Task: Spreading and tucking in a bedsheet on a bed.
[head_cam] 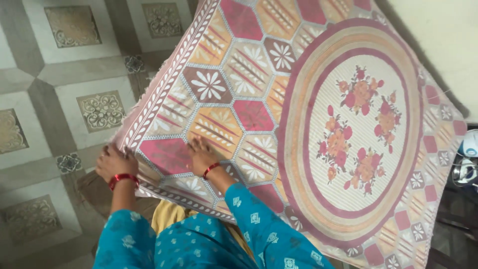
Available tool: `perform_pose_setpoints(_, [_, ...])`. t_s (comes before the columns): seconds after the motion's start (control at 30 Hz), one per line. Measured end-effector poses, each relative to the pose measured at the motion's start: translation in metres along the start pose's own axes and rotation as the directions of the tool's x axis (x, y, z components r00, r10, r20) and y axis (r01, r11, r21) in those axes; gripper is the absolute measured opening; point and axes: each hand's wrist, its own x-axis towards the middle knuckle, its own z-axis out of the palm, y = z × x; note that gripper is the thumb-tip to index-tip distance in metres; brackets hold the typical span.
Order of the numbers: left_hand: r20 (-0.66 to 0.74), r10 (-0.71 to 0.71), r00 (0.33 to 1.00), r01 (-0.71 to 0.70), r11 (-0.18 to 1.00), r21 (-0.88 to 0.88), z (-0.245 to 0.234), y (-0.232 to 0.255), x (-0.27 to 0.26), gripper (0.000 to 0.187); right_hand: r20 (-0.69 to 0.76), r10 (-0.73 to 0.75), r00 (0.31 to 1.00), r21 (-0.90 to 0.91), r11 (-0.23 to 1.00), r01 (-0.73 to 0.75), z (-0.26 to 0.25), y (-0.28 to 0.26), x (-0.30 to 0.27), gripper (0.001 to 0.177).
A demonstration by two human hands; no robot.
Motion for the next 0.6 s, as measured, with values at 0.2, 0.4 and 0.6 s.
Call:
perform_pose_setpoints(0.2, [0.068, 0.308, 0.949, -0.316, 0.93, 0.186, -0.016, 0.027, -0.068, 0.066, 0.142, 0.046, 0.989, 0.125, 0.99, -0.064, 0.004, -0.01, -0.051, 0.09])
perform_pose_setpoints(0.4, [0.274, 0.422, 0.864, -0.482, 0.851, 0.207, -0.045, 0.036, -0.094, 0.067, 0.089, 0.053, 0.995, 0.209, 0.975, -0.071, 0.003, -0.013, -0.069, 0.093])
perform_pose_setpoints(0.6, [0.449, 0.467, 0.762, -0.608, 0.755, 0.247, -0.09, -0.005, -0.04, 0.072, -0.224, 0.087, 0.971, 0.259, 0.965, -0.026, 0.002, -0.027, -0.046, 0.092])
